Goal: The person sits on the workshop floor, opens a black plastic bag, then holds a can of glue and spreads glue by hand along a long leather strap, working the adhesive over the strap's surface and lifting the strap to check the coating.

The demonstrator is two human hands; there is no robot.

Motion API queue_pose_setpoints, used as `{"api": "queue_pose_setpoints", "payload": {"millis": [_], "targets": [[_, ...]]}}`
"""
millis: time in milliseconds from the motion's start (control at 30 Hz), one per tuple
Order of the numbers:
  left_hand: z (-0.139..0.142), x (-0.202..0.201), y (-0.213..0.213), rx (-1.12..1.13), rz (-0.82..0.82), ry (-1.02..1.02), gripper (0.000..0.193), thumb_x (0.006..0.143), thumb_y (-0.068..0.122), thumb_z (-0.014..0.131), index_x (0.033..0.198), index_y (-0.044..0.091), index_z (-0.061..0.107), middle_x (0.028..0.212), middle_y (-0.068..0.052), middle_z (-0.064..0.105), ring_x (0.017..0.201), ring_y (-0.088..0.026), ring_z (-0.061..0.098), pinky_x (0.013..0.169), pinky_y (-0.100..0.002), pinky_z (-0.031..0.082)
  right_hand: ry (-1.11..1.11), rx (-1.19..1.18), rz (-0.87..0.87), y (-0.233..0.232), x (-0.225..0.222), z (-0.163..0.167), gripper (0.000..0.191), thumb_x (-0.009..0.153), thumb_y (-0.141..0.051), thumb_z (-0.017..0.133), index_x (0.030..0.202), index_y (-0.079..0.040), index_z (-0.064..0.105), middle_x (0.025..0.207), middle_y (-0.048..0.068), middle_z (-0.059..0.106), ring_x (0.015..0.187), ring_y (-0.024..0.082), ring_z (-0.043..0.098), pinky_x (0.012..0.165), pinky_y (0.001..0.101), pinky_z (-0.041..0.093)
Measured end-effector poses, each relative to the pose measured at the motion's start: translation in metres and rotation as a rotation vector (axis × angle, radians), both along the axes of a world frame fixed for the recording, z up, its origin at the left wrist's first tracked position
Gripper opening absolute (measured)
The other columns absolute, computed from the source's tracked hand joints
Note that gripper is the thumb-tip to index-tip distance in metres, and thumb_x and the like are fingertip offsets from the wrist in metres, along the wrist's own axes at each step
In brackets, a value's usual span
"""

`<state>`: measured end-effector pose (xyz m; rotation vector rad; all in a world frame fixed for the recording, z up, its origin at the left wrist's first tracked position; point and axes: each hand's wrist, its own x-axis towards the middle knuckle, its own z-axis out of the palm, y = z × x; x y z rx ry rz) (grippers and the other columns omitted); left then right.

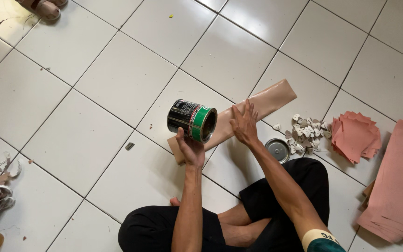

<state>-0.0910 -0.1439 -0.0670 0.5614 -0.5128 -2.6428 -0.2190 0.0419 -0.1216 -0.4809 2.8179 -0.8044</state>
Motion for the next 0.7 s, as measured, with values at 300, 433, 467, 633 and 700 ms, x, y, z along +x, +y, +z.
{"api": "queue_pose_setpoints", "payload": {"millis": [300,433,467,633,700], "targets": [[-0.006,0.001,0.002,0.016,0.009,-0.007,0.063,0.095,0.051,0.065,0.139,0.008,0.055,0.132,-0.002,0.061,0.122,-0.016,0.053,0.103,-0.035,0.043,0.039,0.117,0.078,-0.021,0.018,0.002,0.068,0.091,-0.041,0.055,0.151,-0.011,0.047,0.168,0.027,0.002,0.155,0.048,0.002,0.122,0.067,0.003],[-0.005,0.001,0.002,0.016,-0.002,-0.016,0.065,0.093,0.052,0.065,0.14,0.009,0.054,0.132,-0.001,0.06,0.122,-0.016,0.054,0.101,-0.035,0.043,0.111,0.154,0.17,-0.04,0.036,0.002,0.068,0.095,-0.041,0.051,0.155,-0.012,0.041,0.168,0.029,0.003,0.154,0.05,0.002,0.119,0.0721,0.007],[-0.004,0.001,0.002,0.013,0.0,-0.013,0.065,0.092,0.052,0.066,0.14,0.009,0.054,0.133,-0.001,0.061,0.122,-0.016,0.054,0.102,-0.035,0.043,0.137,0.148,0.195,-0.044,0.04,0.002,0.068,0.096,-0.04,0.05,0.157,-0.012,0.04,0.168,0.03,0.003,0.154,0.051,0.003,0.118,0.0734,0.008],[0.002,0.002,0.001,0.005,-0.001,-0.008,0.067,0.091,0.052,0.066,0.141,0.01,0.053,0.133,-0.001,0.06,0.122,-0.016,0.054,0.103,-0.035,0.043,0.096,0.222,0.203,-0.041,0.04,0.008,0.069,0.095,-0.046,0.051,0.155,-0.016,0.039,0.167,0.026,0.004,0.154,0.047,0.004,0.117,0.0749,0.008],[0.004,0.001,0.0,0.0,0.003,-0.009,0.066,0.092,0.052,0.065,0.14,0.009,0.053,0.133,-0.001,0.06,0.123,-0.016,0.053,0.103,-0.035,0.043,0.106,0.267,0.177,-0.031,0.032,0.008,0.068,0.093,-0.045,0.052,0.154,-0.017,0.04,0.168,0.026,0.003,0.155,0.047,0.003,0.118,0.0742,0.008]]}}
